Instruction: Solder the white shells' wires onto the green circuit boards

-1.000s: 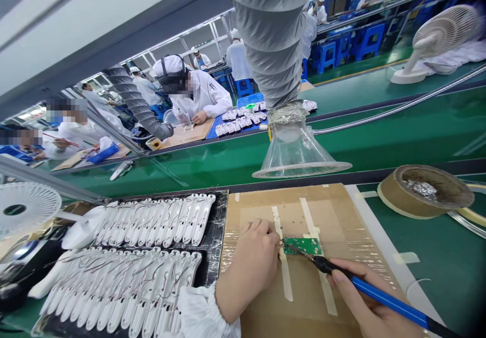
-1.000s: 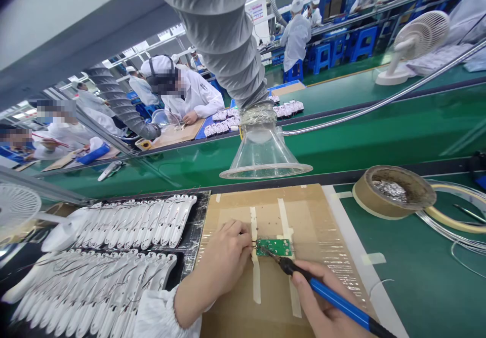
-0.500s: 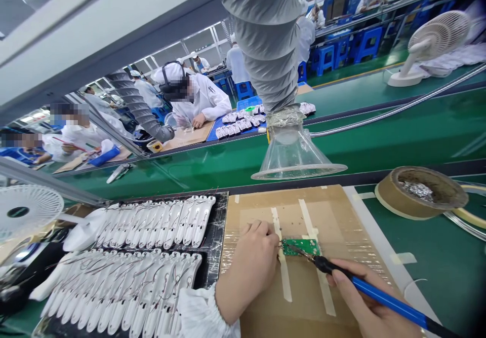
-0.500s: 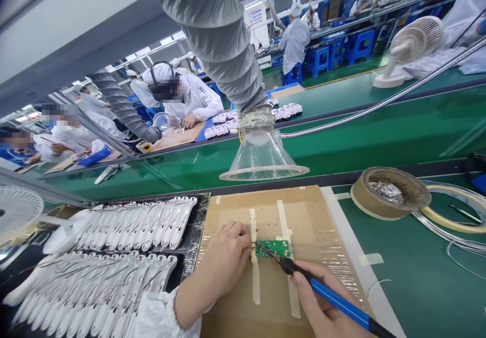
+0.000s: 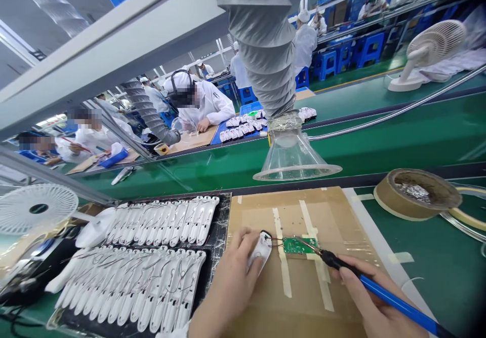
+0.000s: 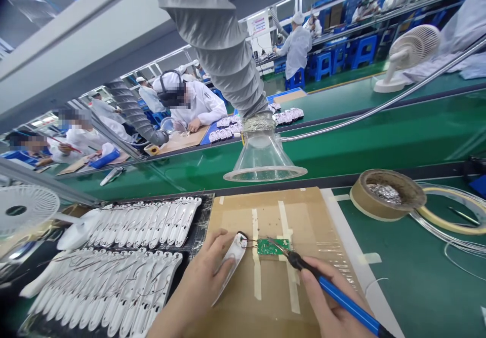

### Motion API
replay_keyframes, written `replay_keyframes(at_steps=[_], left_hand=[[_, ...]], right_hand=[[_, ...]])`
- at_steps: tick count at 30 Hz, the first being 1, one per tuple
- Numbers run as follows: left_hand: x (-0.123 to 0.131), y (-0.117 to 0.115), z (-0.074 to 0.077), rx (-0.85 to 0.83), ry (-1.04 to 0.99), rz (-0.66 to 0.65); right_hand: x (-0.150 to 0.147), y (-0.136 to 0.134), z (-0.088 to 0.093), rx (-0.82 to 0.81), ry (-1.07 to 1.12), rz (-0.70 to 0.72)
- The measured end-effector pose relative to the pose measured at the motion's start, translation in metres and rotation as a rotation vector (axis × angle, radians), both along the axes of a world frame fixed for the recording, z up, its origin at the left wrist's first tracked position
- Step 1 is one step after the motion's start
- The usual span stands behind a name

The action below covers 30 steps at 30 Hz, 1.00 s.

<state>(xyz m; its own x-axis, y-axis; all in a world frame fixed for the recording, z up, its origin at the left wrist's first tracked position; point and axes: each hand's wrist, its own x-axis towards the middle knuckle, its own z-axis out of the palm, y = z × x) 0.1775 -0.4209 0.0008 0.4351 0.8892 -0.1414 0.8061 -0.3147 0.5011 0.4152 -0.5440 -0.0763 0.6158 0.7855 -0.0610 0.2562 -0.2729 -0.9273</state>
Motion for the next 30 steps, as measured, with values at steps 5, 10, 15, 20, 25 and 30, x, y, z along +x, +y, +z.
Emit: replay_keyframes(at_steps=[5,10,15,20,25,30], left_hand=[[-0.027,-0.029,-0.014,-0.09,-0.106,0.08],[-0.017,-0.049,-0.034,-0.079,-0.223,0.117],[0.0,-0.044,-0.034,-0.108,-0.243,0.177],[0.008,-0.032,-0.033,-0.192,-0.297,0.167],[0.015,-0.039,-0.044,-0.192,-0.464,0.218],[0.026,-0.045,-0.05,-0.132,-0.518,0.29]], right_hand=[[0.018,-0.004,-0.028,0.075,-0.148,0.094],[-0.005,-0.008,-0.023,0.133,-0.079,0.203],[-0.034,-0.01,-0.004,0.205,0.037,0.108],[-0.031,-0.011,-0.014,0.141,0.001,0.132],[-0.048,-0.002,-0.034,0.247,0.043,0.196],[-0.051,0.0,-0.038,0.243,-0.047,0.385]])
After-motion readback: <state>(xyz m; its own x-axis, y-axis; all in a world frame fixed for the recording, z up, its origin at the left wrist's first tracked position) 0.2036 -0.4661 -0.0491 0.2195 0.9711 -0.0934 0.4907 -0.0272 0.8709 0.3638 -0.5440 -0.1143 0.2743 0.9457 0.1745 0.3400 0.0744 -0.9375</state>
